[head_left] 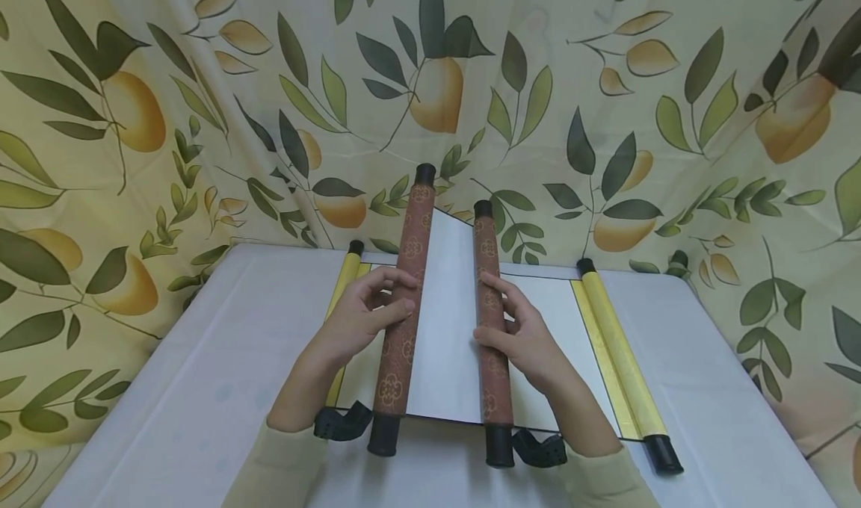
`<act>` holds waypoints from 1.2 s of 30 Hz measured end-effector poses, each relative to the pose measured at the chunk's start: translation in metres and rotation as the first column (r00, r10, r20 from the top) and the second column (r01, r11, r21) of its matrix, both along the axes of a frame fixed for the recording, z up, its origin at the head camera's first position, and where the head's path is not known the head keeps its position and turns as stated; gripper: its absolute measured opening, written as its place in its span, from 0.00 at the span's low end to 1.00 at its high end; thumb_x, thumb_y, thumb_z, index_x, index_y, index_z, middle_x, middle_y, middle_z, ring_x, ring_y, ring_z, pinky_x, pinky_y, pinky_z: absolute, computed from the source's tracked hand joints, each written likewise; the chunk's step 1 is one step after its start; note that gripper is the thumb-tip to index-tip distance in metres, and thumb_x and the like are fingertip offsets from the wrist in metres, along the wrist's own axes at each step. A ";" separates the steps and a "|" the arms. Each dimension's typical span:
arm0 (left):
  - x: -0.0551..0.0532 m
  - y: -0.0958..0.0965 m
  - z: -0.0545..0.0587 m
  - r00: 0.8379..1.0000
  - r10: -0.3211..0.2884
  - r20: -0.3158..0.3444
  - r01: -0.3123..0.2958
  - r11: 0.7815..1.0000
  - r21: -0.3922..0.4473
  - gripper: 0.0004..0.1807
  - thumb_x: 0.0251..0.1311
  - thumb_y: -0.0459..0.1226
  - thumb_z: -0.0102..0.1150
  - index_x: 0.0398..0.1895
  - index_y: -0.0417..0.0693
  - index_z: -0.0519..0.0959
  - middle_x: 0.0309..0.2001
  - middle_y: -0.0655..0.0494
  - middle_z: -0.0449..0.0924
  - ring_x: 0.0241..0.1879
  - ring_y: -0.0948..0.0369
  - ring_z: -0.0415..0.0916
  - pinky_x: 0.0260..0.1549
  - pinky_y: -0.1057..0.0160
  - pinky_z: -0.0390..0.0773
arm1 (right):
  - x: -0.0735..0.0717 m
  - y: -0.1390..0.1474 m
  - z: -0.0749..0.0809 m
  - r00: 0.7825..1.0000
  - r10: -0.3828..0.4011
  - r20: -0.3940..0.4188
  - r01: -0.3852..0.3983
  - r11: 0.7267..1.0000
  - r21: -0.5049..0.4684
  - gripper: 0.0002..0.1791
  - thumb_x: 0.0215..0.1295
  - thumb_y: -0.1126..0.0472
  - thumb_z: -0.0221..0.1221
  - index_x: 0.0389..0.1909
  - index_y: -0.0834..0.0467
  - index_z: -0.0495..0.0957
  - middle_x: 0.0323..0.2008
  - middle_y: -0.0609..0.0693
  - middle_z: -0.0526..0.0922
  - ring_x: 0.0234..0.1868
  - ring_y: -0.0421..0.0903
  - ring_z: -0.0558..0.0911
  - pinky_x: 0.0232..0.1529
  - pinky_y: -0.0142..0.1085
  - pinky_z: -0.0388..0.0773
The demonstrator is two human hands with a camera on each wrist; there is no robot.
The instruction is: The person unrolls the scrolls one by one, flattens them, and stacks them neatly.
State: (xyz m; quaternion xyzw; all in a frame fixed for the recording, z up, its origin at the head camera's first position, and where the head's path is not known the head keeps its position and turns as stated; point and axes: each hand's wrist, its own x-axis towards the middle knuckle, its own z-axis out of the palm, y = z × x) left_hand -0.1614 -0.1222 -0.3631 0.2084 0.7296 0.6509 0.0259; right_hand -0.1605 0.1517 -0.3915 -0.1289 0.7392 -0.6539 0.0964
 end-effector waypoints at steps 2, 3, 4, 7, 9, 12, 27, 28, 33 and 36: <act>0.000 0.000 0.000 1.000 0.004 -0.004 -0.004 1.000 -0.001 0.12 0.66 0.31 0.60 0.52 0.45 0.78 0.46 0.48 0.76 0.43 0.53 0.76 0.36 0.63 0.77 | 0.000 0.000 0.000 1.000 -0.005 -0.004 0.005 1.000 0.005 0.43 0.63 0.70 0.59 0.76 0.44 0.55 0.72 0.65 0.56 0.63 0.67 0.70 0.47 0.51 0.81; 0.000 0.000 0.000 1.000 0.005 -0.004 -0.005 1.000 -0.002 0.12 0.66 0.31 0.60 0.52 0.45 0.78 0.47 0.48 0.76 0.43 0.53 0.76 0.37 0.63 0.77 | 0.000 0.001 0.000 1.000 -0.006 -0.008 0.006 1.000 0.009 0.43 0.63 0.70 0.59 0.77 0.45 0.55 0.72 0.65 0.56 0.64 0.68 0.70 0.47 0.51 0.81; 0.000 0.000 0.000 1.000 0.005 -0.006 -0.005 1.000 -0.003 0.12 0.66 0.31 0.60 0.52 0.44 0.78 0.47 0.48 0.76 0.43 0.53 0.76 0.37 0.62 0.77 | 0.000 0.001 0.000 1.000 -0.008 -0.008 0.008 1.000 0.013 0.43 0.64 0.70 0.58 0.77 0.45 0.55 0.72 0.65 0.56 0.64 0.68 0.70 0.47 0.51 0.81; 0.000 0.000 0.000 1.000 0.005 -0.005 -0.005 1.000 -0.005 0.12 0.66 0.31 0.60 0.52 0.44 0.78 0.47 0.48 0.76 0.44 0.53 0.76 0.38 0.62 0.77 | -0.001 0.001 -0.001 1.000 -0.015 0.003 0.015 1.000 0.018 0.42 0.64 0.70 0.59 0.76 0.44 0.56 0.71 0.64 0.57 0.63 0.67 0.70 0.47 0.51 0.81; 0.000 -0.001 0.000 1.000 0.011 -0.002 -0.011 1.000 -0.006 0.12 0.65 0.31 0.60 0.51 0.44 0.78 0.47 0.48 0.76 0.44 0.53 0.76 0.37 0.62 0.77 | -0.001 0.001 -0.001 1.000 -0.011 0.007 0.011 1.000 0.022 0.42 0.64 0.70 0.59 0.76 0.44 0.55 0.72 0.64 0.56 0.63 0.67 0.70 0.47 0.51 0.81; -0.001 -0.002 0.001 1.000 0.020 -0.005 -0.020 1.000 -0.008 0.13 0.65 0.30 0.60 0.52 0.45 0.78 0.48 0.48 0.76 0.44 0.52 0.76 0.37 0.61 0.77 | -0.001 0.001 0.000 1.000 -0.017 0.005 0.017 1.000 0.020 0.42 0.64 0.70 0.59 0.76 0.44 0.56 0.71 0.65 0.57 0.63 0.67 0.71 0.47 0.51 0.81; -0.001 -0.005 0.004 1.000 0.016 -0.002 -0.016 1.000 -0.007 0.13 0.65 0.30 0.60 0.52 0.44 0.77 0.49 0.49 0.76 0.45 0.52 0.75 0.38 0.61 0.78 | -0.003 0.003 -0.001 1.000 -0.015 -0.001 0.015 1.000 0.009 0.42 0.64 0.71 0.58 0.76 0.43 0.56 0.68 0.65 0.60 0.60 0.65 0.73 0.46 0.49 0.82; 0.000 -0.005 0.004 1.000 0.015 -0.001 -0.015 1.000 -0.010 0.13 0.65 0.30 0.60 0.52 0.44 0.77 0.49 0.49 0.76 0.45 0.52 0.75 0.38 0.61 0.78 | -0.003 0.003 -0.001 1.000 -0.018 0.000 0.018 1.000 0.009 0.42 0.64 0.71 0.58 0.76 0.43 0.56 0.67 0.65 0.60 0.60 0.65 0.73 0.46 0.49 0.82; 0.001 -0.005 0.005 1.000 0.017 -0.001 -0.017 1.000 -0.015 0.13 0.65 0.30 0.60 0.52 0.44 0.77 0.49 0.49 0.75 0.45 0.52 0.75 0.38 0.61 0.78 | -0.003 0.003 -0.001 1.000 -0.017 -0.004 0.017 1.000 0.014 0.42 0.64 0.70 0.58 0.76 0.43 0.56 0.67 0.65 0.60 0.60 0.64 0.73 0.47 0.49 0.81; 0.002 -0.006 0.006 1.000 0.018 0.001 -0.018 1.000 -0.009 0.13 0.65 0.30 0.60 0.52 0.44 0.77 0.49 0.49 0.75 0.45 0.52 0.74 0.38 0.61 0.77 | -0.003 0.003 -0.002 1.000 -0.018 -0.020 0.018 1.000 0.019 0.42 0.64 0.71 0.57 0.76 0.43 0.56 0.67 0.65 0.61 0.59 0.64 0.74 0.48 0.48 0.81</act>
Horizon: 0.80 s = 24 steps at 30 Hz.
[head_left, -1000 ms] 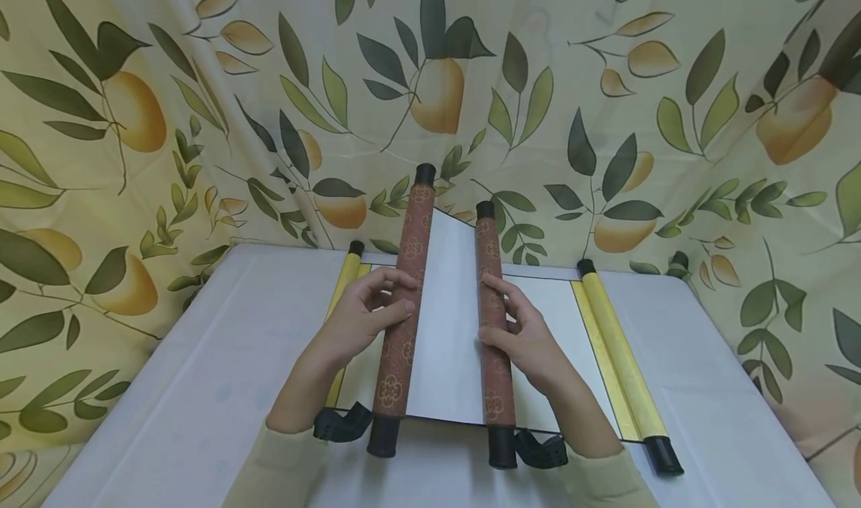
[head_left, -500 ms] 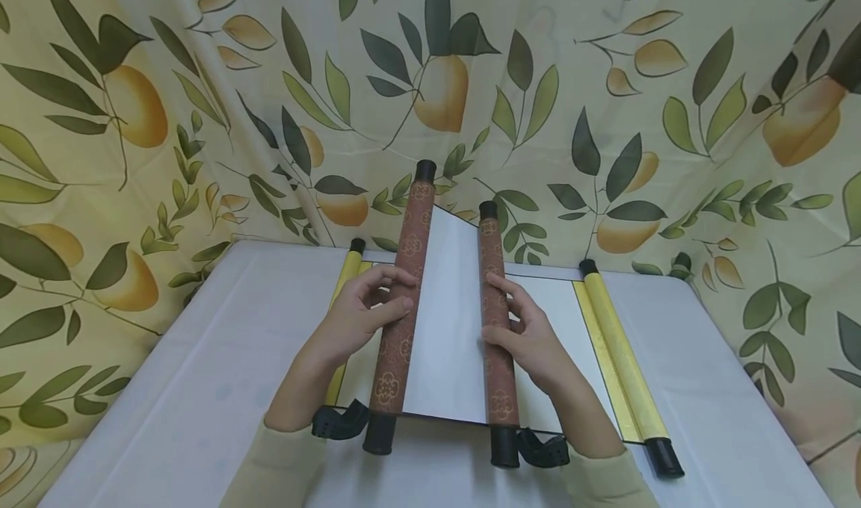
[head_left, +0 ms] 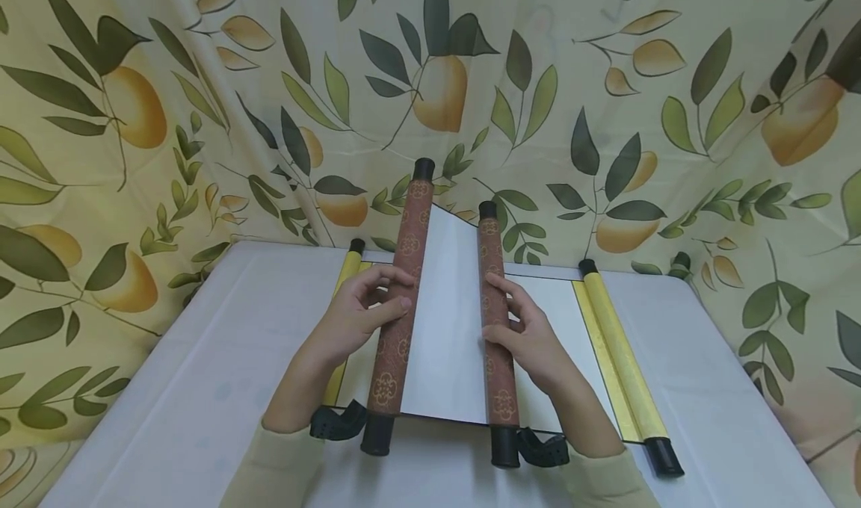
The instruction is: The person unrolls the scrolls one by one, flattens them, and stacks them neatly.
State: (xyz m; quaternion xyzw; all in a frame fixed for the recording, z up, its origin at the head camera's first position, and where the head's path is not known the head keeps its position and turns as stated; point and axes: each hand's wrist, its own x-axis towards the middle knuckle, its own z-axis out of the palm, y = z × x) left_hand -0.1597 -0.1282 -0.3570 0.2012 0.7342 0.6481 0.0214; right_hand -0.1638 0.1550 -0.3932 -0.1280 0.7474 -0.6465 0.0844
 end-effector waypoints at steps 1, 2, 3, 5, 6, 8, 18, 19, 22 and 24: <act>0.000 0.000 0.000 1.000 0.000 0.000 0.000 1.000 0.002 0.13 0.65 0.30 0.60 0.52 0.44 0.77 0.49 0.49 0.75 0.46 0.52 0.74 0.38 0.61 0.77 | 0.000 0.000 0.000 1.000 0.001 -0.003 -0.001 1.000 -0.001 0.42 0.64 0.71 0.57 0.76 0.44 0.56 0.67 0.65 0.61 0.59 0.64 0.74 0.48 0.48 0.81; 0.000 0.000 0.001 1.000 0.001 0.001 -0.001 1.000 0.003 0.13 0.65 0.30 0.60 0.52 0.44 0.77 0.49 0.49 0.75 0.46 0.52 0.74 0.38 0.61 0.78 | 0.000 0.000 0.000 1.000 0.002 -0.006 -0.002 1.000 0.000 0.42 0.64 0.71 0.57 0.76 0.44 0.56 0.67 0.65 0.61 0.60 0.64 0.74 0.48 0.48 0.81; 0.000 0.000 0.001 1.000 0.001 0.003 -0.001 1.000 0.003 0.13 0.65 0.30 0.60 0.52 0.44 0.77 0.49 0.49 0.75 0.46 0.52 0.74 0.38 0.61 0.78 | 0.000 0.000 0.000 1.000 0.002 -0.006 -0.002 1.000 -0.001 0.42 0.64 0.71 0.58 0.76 0.44 0.56 0.67 0.65 0.61 0.60 0.64 0.74 0.48 0.48 0.81; 0.000 0.000 0.001 1.000 0.001 0.005 -0.001 1.000 0.005 0.13 0.65 0.30 0.60 0.53 0.44 0.77 0.49 0.49 0.75 0.46 0.52 0.74 0.38 0.61 0.78 | 0.000 0.000 0.000 1.000 0.002 -0.005 -0.002 1.000 -0.002 0.42 0.64 0.71 0.57 0.76 0.44 0.56 0.67 0.65 0.61 0.60 0.64 0.73 0.48 0.49 0.81; 0.000 0.000 0.001 1.000 0.001 0.005 -0.001 1.000 0.006 0.13 0.65 0.30 0.60 0.53 0.44 0.77 0.49 0.49 0.75 0.46 0.52 0.74 0.39 0.61 0.77 | 0.000 0.000 0.000 1.000 0.002 -0.005 -0.002 1.000 -0.002 0.42 0.64 0.71 0.57 0.76 0.44 0.56 0.68 0.65 0.60 0.61 0.65 0.73 0.48 0.49 0.81; 0.000 0.000 0.000 1.000 0.002 0.005 -0.002 1.000 0.007 0.13 0.65 0.30 0.60 0.53 0.44 0.77 0.49 0.49 0.75 0.46 0.52 0.74 0.39 0.61 0.77 | 0.000 0.001 0.000 1.000 -0.002 -0.009 0.002 1.000 0.002 0.42 0.64 0.71 0.57 0.76 0.44 0.56 0.69 0.64 0.58 0.61 0.65 0.72 0.48 0.49 0.81; 0.000 -0.002 0.000 1.000 0.008 -0.007 -0.008 1.000 0.005 0.13 0.65 0.31 0.60 0.53 0.45 0.77 0.51 0.48 0.75 0.45 0.52 0.75 0.37 0.61 0.78 | 0.000 0.001 -0.002 1.000 -0.009 -0.004 0.009 1.000 0.006 0.41 0.64 0.71 0.58 0.75 0.44 0.57 0.69 0.64 0.60 0.61 0.64 0.73 0.48 0.49 0.81; 0.000 -0.002 0.000 1.000 0.008 -0.006 -0.008 1.000 0.004 0.13 0.65 0.32 0.60 0.53 0.46 0.77 0.51 0.48 0.75 0.46 0.52 0.75 0.38 0.61 0.78 | 0.000 0.001 -0.002 1.000 -0.009 -0.002 0.010 1.000 0.005 0.41 0.64 0.70 0.58 0.75 0.44 0.57 0.69 0.64 0.60 0.60 0.64 0.73 0.48 0.49 0.81; 0.000 -0.002 0.000 1.000 0.009 -0.007 -0.009 1.000 0.000 0.13 0.65 0.32 0.60 0.53 0.46 0.77 0.51 0.48 0.75 0.46 0.51 0.75 0.38 0.60 0.78 | 0.000 0.001 -0.001 1.000 -0.006 -0.002 0.006 1.000 0.008 0.41 0.64 0.70 0.59 0.76 0.44 0.57 0.69 0.64 0.60 0.59 0.63 0.74 0.47 0.48 0.81; 0.000 -0.001 0.001 1.000 0.007 -0.006 -0.007 1.000 0.004 0.13 0.66 0.32 0.60 0.53 0.46 0.77 0.52 0.48 0.75 0.46 0.51 0.75 0.38 0.59 0.78 | 0.000 0.002 -0.001 1.000 -0.007 -0.004 0.007 1.000 0.009 0.41 0.64 0.71 0.58 0.75 0.45 0.57 0.69 0.64 0.60 0.59 0.63 0.74 0.47 0.48 0.81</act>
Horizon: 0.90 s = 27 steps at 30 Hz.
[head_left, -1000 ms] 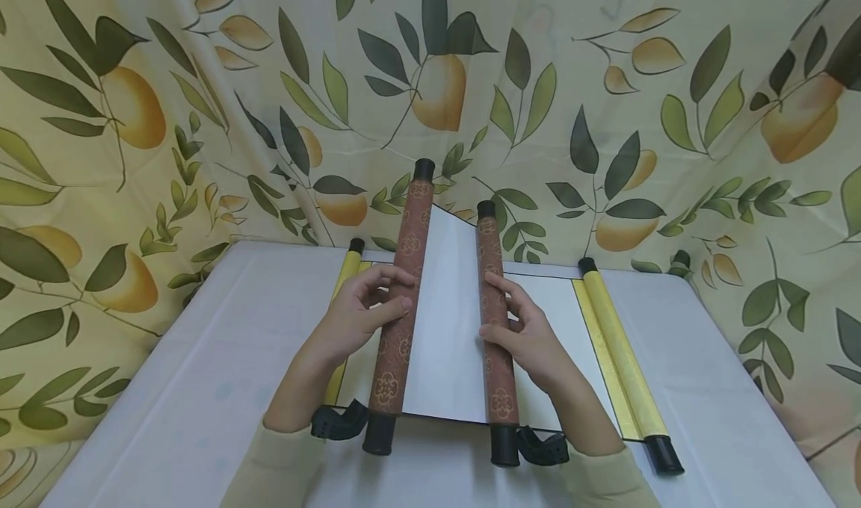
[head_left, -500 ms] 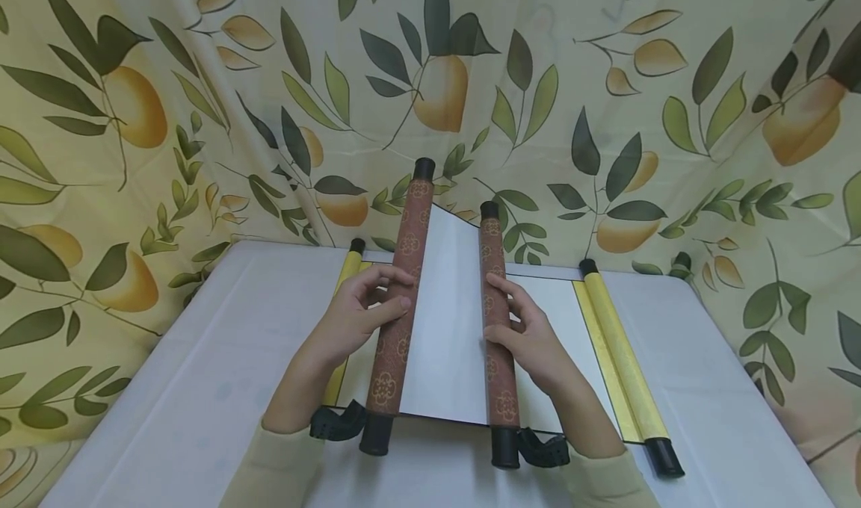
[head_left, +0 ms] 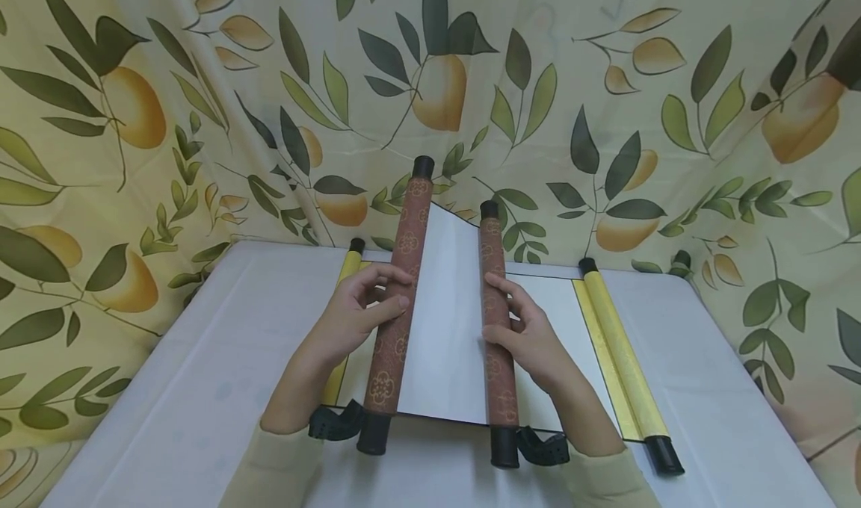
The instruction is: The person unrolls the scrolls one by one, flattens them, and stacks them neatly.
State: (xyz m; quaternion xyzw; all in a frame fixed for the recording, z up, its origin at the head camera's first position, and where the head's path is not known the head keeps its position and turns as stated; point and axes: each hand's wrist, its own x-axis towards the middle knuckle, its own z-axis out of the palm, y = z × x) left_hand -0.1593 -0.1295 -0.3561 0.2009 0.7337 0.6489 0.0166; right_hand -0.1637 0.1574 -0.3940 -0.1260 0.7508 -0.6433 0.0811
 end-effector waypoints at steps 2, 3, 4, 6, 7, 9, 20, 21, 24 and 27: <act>0.000 0.000 0.000 1.000 -0.001 -0.001 0.001 1.000 0.006 0.13 0.66 0.32 0.60 0.53 0.46 0.77 0.52 0.48 0.74 0.46 0.51 0.75 0.38 0.60 0.78 | 0.000 0.000 0.000 1.000 -0.005 -0.006 0.005 1.000 0.004 0.41 0.63 0.72 0.58 0.75 0.45 0.58 0.68 0.64 0.61 0.59 0.64 0.74 0.47 0.48 0.81; 0.001 -0.001 0.000 1.000 -0.002 -0.002 0.002 1.000 0.009 0.13 0.66 0.32 0.60 0.53 0.45 0.77 0.52 0.48 0.74 0.46 0.51 0.75 0.37 0.60 0.78 | -0.001 0.001 0.000 1.000 -0.007 -0.006 0.007 1.000 0.005 0.41 0.64 0.72 0.58 0.75 0.45 0.58 0.68 0.65 0.61 0.59 0.64 0.74 0.47 0.48 0.81; 0.001 -0.001 0.001 1.000 -0.003 -0.005 0.003 1.000 0.011 0.13 0.66 0.31 0.60 0.53 0.45 0.77 0.51 0.48 0.74 0.45 0.51 0.75 0.37 0.61 0.78 | -0.001 0.001 0.000 1.000 -0.006 -0.005 0.006 1.000 0.006 0.41 0.64 0.71 0.58 0.75 0.46 0.58 0.68 0.65 0.61 0.59 0.64 0.74 0.47 0.48 0.81; 0.001 -0.001 0.001 1.000 -0.005 -0.010 0.005 1.000 0.009 0.13 0.66 0.31 0.60 0.53 0.44 0.77 0.50 0.48 0.74 0.45 0.52 0.74 0.37 0.62 0.78 | -0.001 0.001 0.000 1.000 -0.003 -0.002 0.003 1.000 0.009 0.41 0.64 0.71 0.58 0.76 0.46 0.57 0.68 0.65 0.61 0.59 0.63 0.74 0.47 0.48 0.81; 0.002 -0.002 0.001 1.000 -0.006 -0.012 0.006 1.000 0.006 0.13 0.66 0.31 0.59 0.53 0.44 0.77 0.50 0.48 0.74 0.44 0.52 0.74 0.36 0.62 0.77 | -0.001 0.001 0.000 1.000 -0.001 -0.001 0.001 1.000 0.011 0.41 0.64 0.70 0.58 0.76 0.46 0.57 0.68 0.66 0.61 0.59 0.63 0.74 0.47 0.48 0.81; 0.002 -0.002 0.001 1.000 -0.005 -0.013 0.005 1.000 0.003 0.13 0.66 0.31 0.59 0.53 0.44 0.77 0.49 0.47 0.74 0.44 0.52 0.74 0.36 0.62 0.77 | -0.001 0.002 -0.001 1.000 0.002 -0.005 -0.002 1.000 0.012 0.41 0.64 0.71 0.58 0.76 0.47 0.57 0.68 0.66 0.60 0.59 0.63 0.74 0.47 0.48 0.81; 0.005 -0.004 0.003 1.000 0.007 -0.004 -0.007 1.000 0.004 0.14 0.66 0.31 0.59 0.53 0.44 0.77 0.50 0.47 0.74 0.45 0.52 0.74 0.36 0.62 0.78 | -0.001 0.004 0.000 1.000 -0.011 -0.008 0.011 1.000 0.010 0.40 0.64 0.72 0.57 0.75 0.46 0.58 0.68 0.65 0.60 0.59 0.63 0.73 0.47 0.48 0.80; 0.005 -0.004 0.003 1.000 0.007 -0.005 -0.007 1.000 0.006 0.13 0.66 0.31 0.59 0.53 0.44 0.77 0.50 0.47 0.74 0.45 0.52 0.74 0.36 0.62 0.78 | -0.001 0.004 0.001 1.000 -0.013 -0.008 0.013 1.000 0.011 0.40 0.64 0.71 0.57 0.75 0.46 0.58 0.69 0.64 0.60 0.59 0.63 0.73 0.47 0.48 0.80; 0.004 -0.005 0.003 1.000 0.005 -0.012 -0.005 1.000 0.005 0.14 0.66 0.30 0.59 0.54 0.44 0.77 0.50 0.47 0.74 0.45 0.52 0.74 0.37 0.62 0.78 | -0.002 0.004 0.001 1.000 -0.016 -0.003 0.016 1.000 0.010 0.40 0.64 0.71 0.58 0.75 0.45 0.58 0.70 0.63 0.59 0.60 0.63 0.72 0.47 0.48 0.81; 0.003 -0.005 0.004 1.000 0.004 -0.016 -0.004 1.000 0.008 0.13 0.66 0.31 0.59 0.53 0.44 0.77 0.51 0.47 0.74 0.45 0.52 0.74 0.37 0.62 0.78 | -0.002 0.005 0.002 1.000 -0.025 0.000 0.025 1.000 0.009 0.40 0.64 0.71 0.58 0.75 0.44 0.59 0.70 0.63 0.59 0.61 0.64 0.72 0.46 0.48 0.81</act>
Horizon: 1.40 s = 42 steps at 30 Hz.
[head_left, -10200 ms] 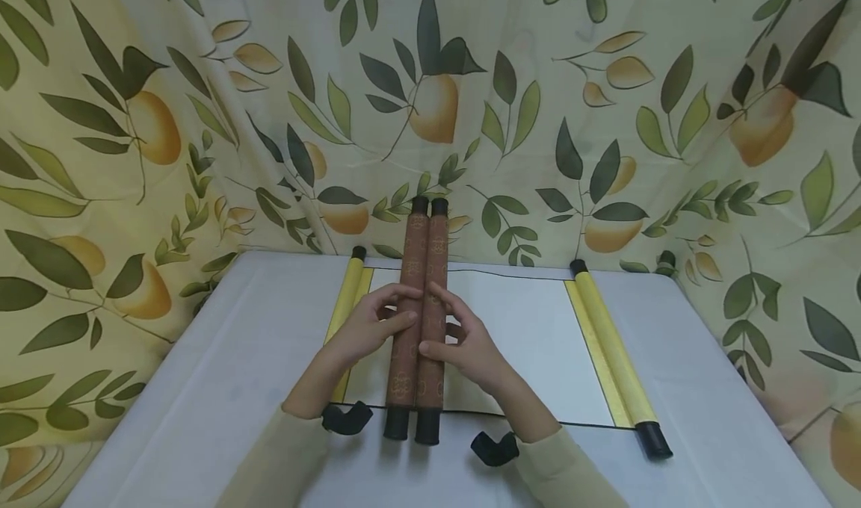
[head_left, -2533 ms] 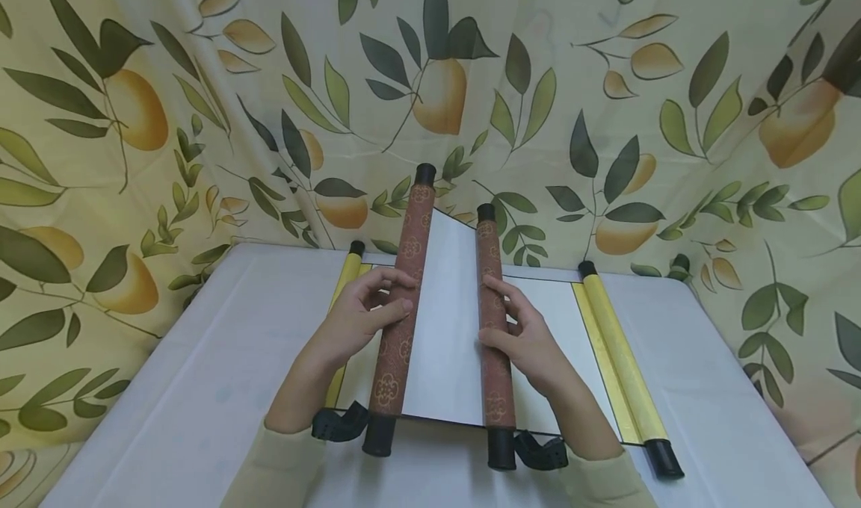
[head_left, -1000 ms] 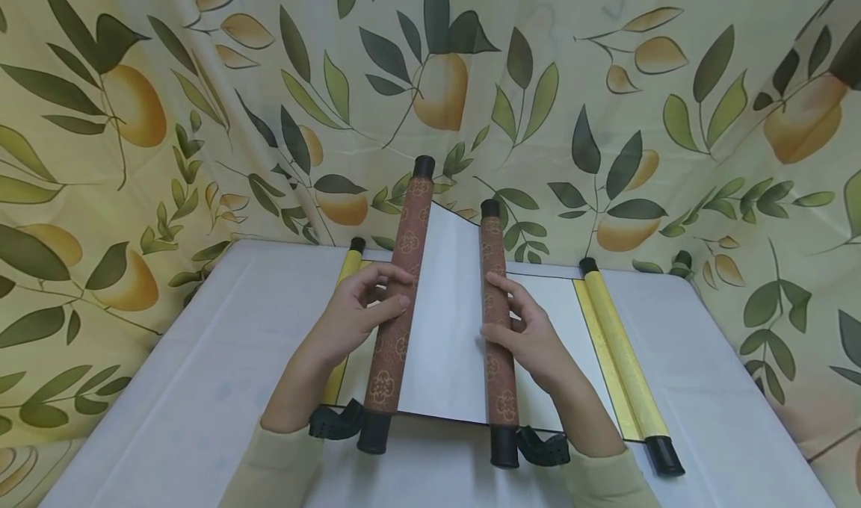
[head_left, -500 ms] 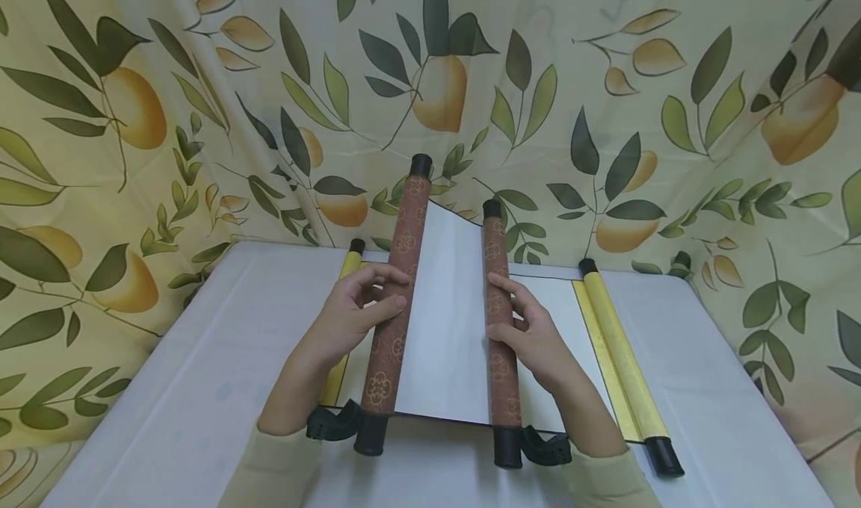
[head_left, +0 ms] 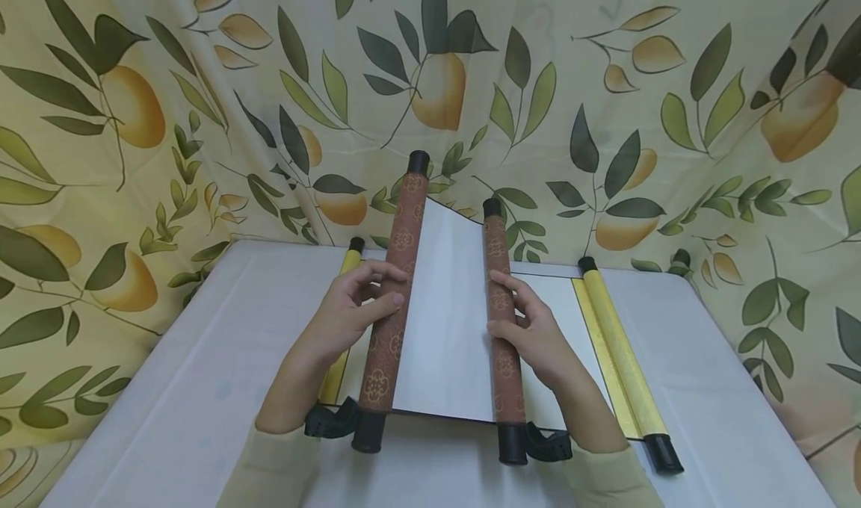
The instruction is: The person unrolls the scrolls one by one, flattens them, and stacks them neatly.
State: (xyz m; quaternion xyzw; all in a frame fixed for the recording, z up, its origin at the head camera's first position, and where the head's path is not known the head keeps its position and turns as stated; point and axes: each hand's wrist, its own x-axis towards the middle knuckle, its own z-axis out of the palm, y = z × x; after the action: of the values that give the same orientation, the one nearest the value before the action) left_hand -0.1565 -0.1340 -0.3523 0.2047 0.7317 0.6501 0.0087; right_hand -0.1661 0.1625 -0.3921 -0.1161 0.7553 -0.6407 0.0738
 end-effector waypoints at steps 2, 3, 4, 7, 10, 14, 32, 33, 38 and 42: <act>0.000 -0.001 0.000 1.000 0.000 -0.002 0.000 1.000 0.003 0.13 0.66 0.31 0.59 0.53 0.44 0.77 0.51 0.47 0.73 0.45 0.52 0.74 0.37 0.61 0.78 | 0.000 0.000 0.000 1.000 -0.003 -0.002 0.003 1.000 0.001 0.40 0.64 0.71 0.58 0.75 0.45 0.59 0.70 0.63 0.60 0.61 0.64 0.72 0.46 0.48 0.81; 0.000 -0.001 0.001 1.000 0.000 -0.004 0.000 1.000 0.004 0.13 0.66 0.31 0.59 0.53 0.44 0.77 0.52 0.47 0.73 0.45 0.51 0.74 0.37 0.61 0.78 | -0.001 0.000 0.001 1.000 -0.002 0.001 0.002 1.000 0.000 0.40 0.64 0.71 0.58 0.75 0.45 0.59 0.70 0.64 0.60 0.61 0.64 0.72 0.46 0.48 0.81; 0.000 -0.001 0.001 1.000 0.000 -0.003 0.000 1.000 0.005 0.13 0.66 0.31 0.59 0.53 0.44 0.77 0.52 0.47 0.73 0.46 0.51 0.74 0.38 0.60 0.78 | -0.001 0.000 0.001 1.000 -0.001 0.004 0.001 1.000 0.001 0.41 0.64 0.71 0.58 0.75 0.45 0.59 0.69 0.64 0.60 0.61 0.64 0.72 0.46 0.48 0.81; 0.000 -0.002 0.001 1.000 0.001 -0.001 -0.001 1.000 0.002 0.13 0.67 0.31 0.59 0.54 0.44 0.77 0.53 0.47 0.73 0.46 0.51 0.73 0.38 0.59 0.78 | -0.001 0.000 0.000 1.000 0.004 0.003 -0.004 1.000 0.000 0.41 0.64 0.71 0.58 0.75 0.45 0.58 0.68 0.65 0.61 0.61 0.64 0.72 0.46 0.48 0.81; 0.000 -0.003 0.001 1.000 0.003 -0.003 -0.003 1.000 0.002 0.13 0.67 0.31 0.59 0.54 0.44 0.77 0.53 0.47 0.74 0.46 0.51 0.73 0.38 0.60 0.78 | -0.001 0.001 0.001 1.000 0.005 -0.009 -0.005 1.000 -0.002 0.41 0.64 0.73 0.56 0.76 0.46 0.58 0.68 0.67 0.61 0.61 0.66 0.71 0.46 0.49 0.81; 0.000 -0.004 0.001 1.000 0.007 -0.011 -0.007 1.000 0.008 0.13 0.66 0.31 0.59 0.53 0.44 0.77 0.52 0.46 0.74 0.46 0.51 0.73 0.37 0.60 0.79 | -0.001 0.002 0.002 1.000 0.007 0.004 -0.007 1.000 -0.010 0.41 0.65 0.72 0.57 0.76 0.45 0.58 0.69 0.66 0.60 0.62 0.66 0.71 0.47 0.49 0.80; -0.002 -0.006 0.001 1.000 -0.013 0.024 0.013 1.000 0.022 0.14 0.66 0.30 0.59 0.54 0.43 0.76 0.50 0.47 0.73 0.44 0.52 0.73 0.38 0.61 0.78 | 0.000 0.017 0.010 1.000 0.024 0.002 -0.024 1.000 0.002 0.41 0.66 0.73 0.54 0.77 0.46 0.54 0.66 0.66 0.61 0.58 0.62 0.72 0.44 0.43 0.81; -0.003 -0.007 0.000 0.999 -0.017 0.041 0.016 1.000 0.020 0.14 0.67 0.30 0.59 0.54 0.43 0.76 0.49 0.47 0.73 0.44 0.52 0.74 0.39 0.62 0.78 | 0.000 0.019 0.010 1.000 0.024 0.001 -0.024 1.000 0.005 0.41 0.65 0.73 0.53 0.77 0.46 0.53 0.66 0.66 0.61 0.57 0.61 0.72 0.43 0.42 0.81; -0.003 -0.011 -0.006 0.994 -0.029 0.104 0.031 0.999 -0.020 0.15 0.67 0.34 0.59 0.55 0.47 0.75 0.50 0.47 0.72 0.44 0.53 0.75 0.38 0.61 0.79 | 0.001 0.028 0.009 0.998 0.050 0.040 -0.049 0.999 -0.011 0.41 0.66 0.73 0.53 0.77 0.47 0.53 0.66 0.65 0.61 0.56 0.56 0.72 0.43 0.40 0.81; -0.001 -0.017 -0.012 0.994 -0.039 0.105 0.044 0.998 -0.044 0.14 0.69 0.35 0.58 0.56 0.46 0.74 0.50 0.46 0.72 0.44 0.52 0.75 0.38 0.61 0.79 | 0.002 0.029 0.006 0.997 0.068 0.048 -0.068 0.998 -0.004 0.41 0.65 0.72 0.56 0.77 0.47 0.54 0.69 0.64 0.59 0.56 0.56 0.72 0.44 0.41 0.81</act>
State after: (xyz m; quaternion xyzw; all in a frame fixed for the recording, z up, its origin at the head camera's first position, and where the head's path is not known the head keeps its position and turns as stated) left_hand -0.1578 -0.1515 -0.3642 0.1854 0.7407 0.6424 0.0649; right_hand -0.1645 0.1912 -0.3856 -0.1263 0.7482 -0.6414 0.1134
